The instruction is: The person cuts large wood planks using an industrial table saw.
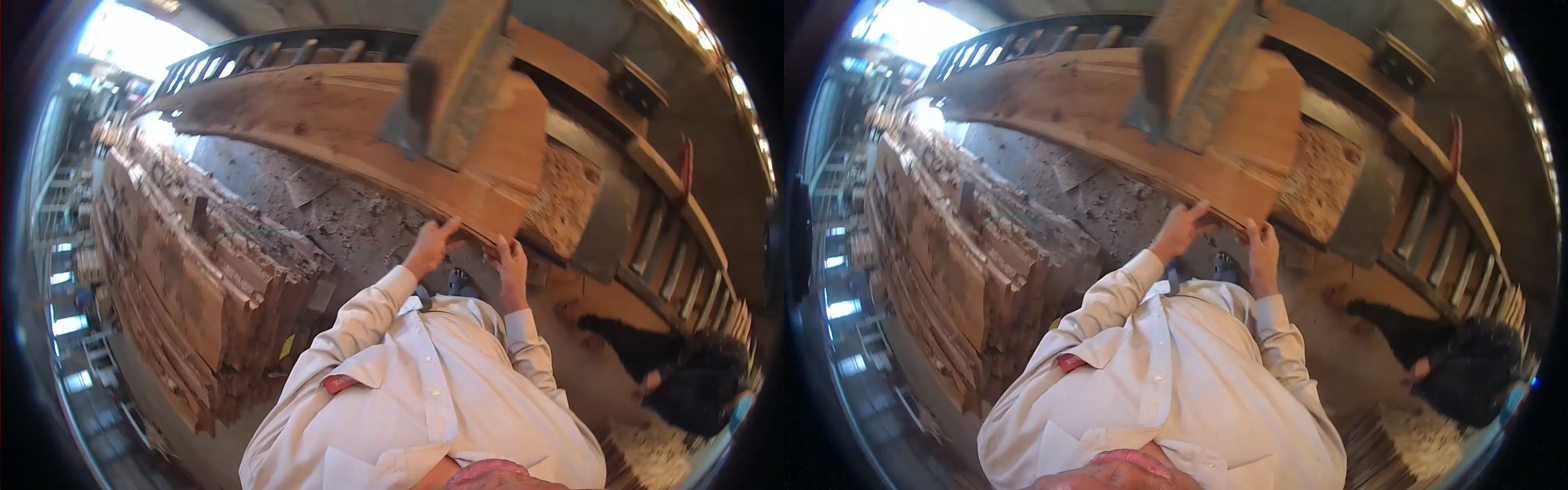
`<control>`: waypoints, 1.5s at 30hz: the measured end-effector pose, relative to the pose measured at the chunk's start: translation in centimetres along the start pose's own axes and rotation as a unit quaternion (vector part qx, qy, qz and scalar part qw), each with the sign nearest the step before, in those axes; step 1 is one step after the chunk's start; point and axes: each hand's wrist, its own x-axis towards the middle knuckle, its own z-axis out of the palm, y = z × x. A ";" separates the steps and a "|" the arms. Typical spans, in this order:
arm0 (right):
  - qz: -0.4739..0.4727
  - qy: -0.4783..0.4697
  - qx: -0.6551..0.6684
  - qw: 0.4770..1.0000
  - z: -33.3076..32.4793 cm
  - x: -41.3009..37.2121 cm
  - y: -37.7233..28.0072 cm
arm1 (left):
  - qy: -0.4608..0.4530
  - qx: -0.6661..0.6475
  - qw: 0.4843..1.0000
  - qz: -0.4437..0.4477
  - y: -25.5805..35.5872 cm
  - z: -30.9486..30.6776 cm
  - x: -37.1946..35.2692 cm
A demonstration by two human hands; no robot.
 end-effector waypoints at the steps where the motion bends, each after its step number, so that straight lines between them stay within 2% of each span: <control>1: -0.021 0.007 -0.017 1.000 0.3 0.7 0.5 | -0.001 -0.004 1.000 -0.006 0.2 -0.3 0.0; 3: -0.069 0.020 -0.052 0.996 0.6 1.7 1.0 | -0.007 -0.015 1.000 -0.017 0.2 -0.8 -0.1; 8: -0.009 0.048 -0.005 0.999 1.8 1.0 0.0 | -0.034 0.016 0.998 -0.056 1.1 -3.1 -2.9; 12: -0.006 0.065 -0.013 0.998 3.3 0.0 -1.1 | -0.031 0.012 0.993 -0.114 3.4 -4.2 -7.9; 16: -0.017 0.056 -0.020 0.998 3.1 0.2 -0.8 | 0.010 -0.041 0.994 -0.097 4.9 -3.4 -11.8; 19: -0.010 0.050 -0.029 0.998 2.8 0.3 -0.6 | -0.012 -0.146 0.985 -0.091 6.1 -2.9 -14.1; 22: -0.011 0.048 -0.034 0.998 2.9 0.3 -0.9 | 0.039 -0.195 0.978 -0.065 5.7 -2.7 -16.3; 29: -0.018 0.036 -0.082 0.996 2.7 0.3 -0.9 | 0.127 -0.244 0.961 0.035 5.1 -2.5 -22.5; 31: -0.022 0.030 -0.086 0.996 2.4 0.6 -0.8 | 0.161 -0.301 0.934 0.106 5.8 -1.8 -25.0; 33: -0.026 0.022 -0.083 0.996 2.2 0.6 -0.6 | 0.154 -0.329 0.919 0.152 6.1 -2.5 -28.0; 35: -0.023 0.019 -0.073 0.997 2.3 0.6 -0.8 | 0.237 -0.198 0.928 0.209 7.5 -1.4 -31.9; 36: -0.024 0.016 -0.069 0.997 2.1 0.4 -0.7 | 0.212 -0.238 0.918 0.236 6.1 -4.0 -34.5; 38: -0.018 0.017 -0.052 0.998 1.6 0.0 -0.5 | 0.130 -0.433 0.822 0.346 6.7 -7.4 -43.1; 40: -0.022 0.014 -0.035 0.999 1.9 0.5 -0.8 | 0.113 -0.318 0.850 0.403 9.2 -11.5 -49.9; 43: -0.023 0.021 -0.021 0.999 1.1 0.4 -0.5 | 0.226 -0.134 0.888 0.377 10.1 -9.3 -49.9; 45: -0.023 0.023 -0.040 0.999 1.2 -0.3 -1.5 | 0.256 -0.145 0.875 0.385 10.0 -8.2 -50.0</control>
